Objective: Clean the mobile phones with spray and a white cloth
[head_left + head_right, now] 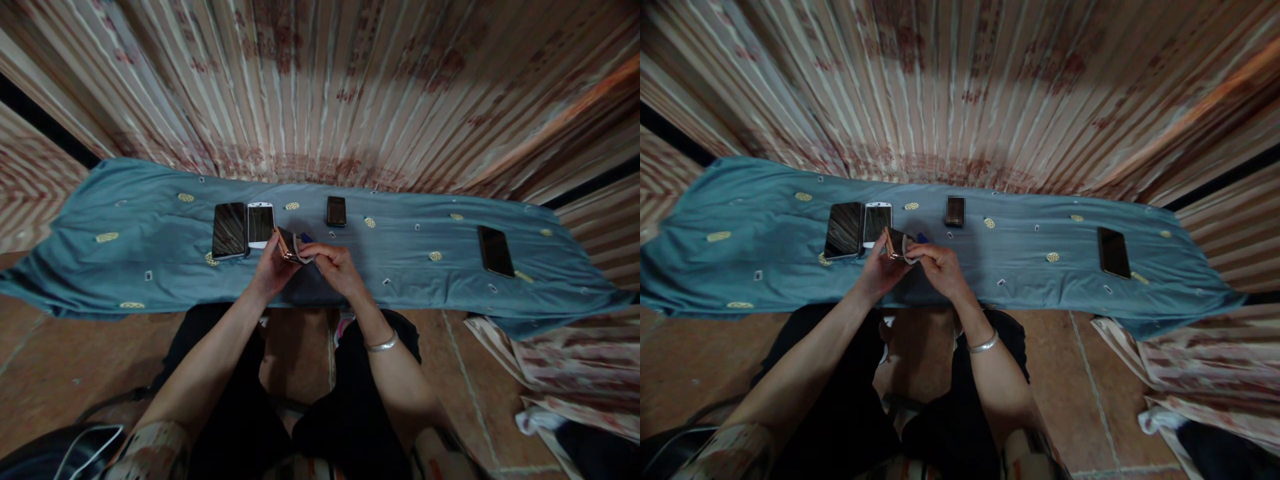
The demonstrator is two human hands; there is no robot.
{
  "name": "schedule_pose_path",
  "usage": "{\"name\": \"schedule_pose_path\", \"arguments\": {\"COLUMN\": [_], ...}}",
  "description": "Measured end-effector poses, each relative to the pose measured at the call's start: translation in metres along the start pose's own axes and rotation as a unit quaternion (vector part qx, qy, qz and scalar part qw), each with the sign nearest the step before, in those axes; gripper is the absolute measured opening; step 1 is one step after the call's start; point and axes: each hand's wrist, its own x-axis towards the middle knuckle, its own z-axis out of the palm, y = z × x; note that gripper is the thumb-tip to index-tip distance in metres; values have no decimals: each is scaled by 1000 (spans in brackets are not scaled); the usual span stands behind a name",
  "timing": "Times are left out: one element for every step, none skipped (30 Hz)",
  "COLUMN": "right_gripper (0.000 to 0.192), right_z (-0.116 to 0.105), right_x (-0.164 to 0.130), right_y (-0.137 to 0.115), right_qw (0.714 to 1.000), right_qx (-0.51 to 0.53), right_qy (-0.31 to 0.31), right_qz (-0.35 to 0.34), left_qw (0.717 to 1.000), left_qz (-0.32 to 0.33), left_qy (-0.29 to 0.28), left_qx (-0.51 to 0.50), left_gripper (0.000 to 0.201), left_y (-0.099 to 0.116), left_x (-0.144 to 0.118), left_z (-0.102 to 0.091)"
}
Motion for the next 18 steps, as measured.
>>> {"name": "schedule_pose_path", "arguments": {"right_gripper": [36, 36, 36, 35, 35, 35, 35, 35, 35, 35, 35, 35, 35, 36, 37, 38, 39, 40], "right_z": [0, -1, -1, -1, -1, -1, -1, -1, -1, 0, 0, 1, 1, 2, 3, 4, 4, 5], "right_x": [0, 0, 0, -1, -1, -1, -1, -1, -2, -2, -2, -2, -2, -2, -2, -1, -1, -1], "right_y": [1, 2, 2, 2, 3, 3, 3, 3, 3, 4, 4, 4, 3, 3, 3, 3, 2, 2], "right_qw": [1000, 1000, 1000, 1000, 1000, 1000, 999, 999, 999, 999, 999, 999, 999, 999, 998, 998, 999, 999], "right_qx": [-3, -5, -6, -7, -7, -7, -7, -7, -5, -3, 1, 6, 10, 12, 13, 11, 7, 0], "right_qy": [3, 6, 7, 8, 9, 11, 11, 10, 9, 7, 3, 1, -1, -1, -2, -2, -1, 0], "right_qz": [-2, -6, -12, -17, -22, -27, -29, -31, -32, -34, -37, -41, -46, -50, -53, -54, -52, -49], "left_qw": [1000, 1000, 1000, 1000, 1000, 1000, 999, 999, 999, 1000, 1000, 1000, 1000, 1000, 1000, 1000, 1000, 1000], "left_qz": [0, 2, 3, 4, 2, 1, 0, 0, 0, 2, 4, 5, 4, 4, 3, 3, 4, 5], "left_qy": [-1, -2, -2, -1, 0, 3, 5, 6, 6, 6, 6, 5, 2, 0, -3, -6, -10, -15], "left_qx": [-7, -15, -22, -26, -29, -30, -32, -32, -32, -30, -28, -24, -19, -15, -10, -5, 1, 6], "left_gripper": [38, 37, 37, 37, 37, 37, 37, 37, 36, 35, 34, 33, 33, 33, 32, 32, 31, 31], "left_y": [1, 2, 2, 3, 3, 3, 3, 2, 1, 0, -1, -3, -5, -6, -8, -9, -11, -12], "left_x": [-1, -1, -1, -2, -2, -2, -2, -1, -1, -1, 0, 1, 1, 2, 2, 2, 2, 2], "left_z": [0, 1, 1, 1, 1, 1, 1, 1, 1, 1, 1, 0, 0, -1, -1, -1, -2, -2]}}
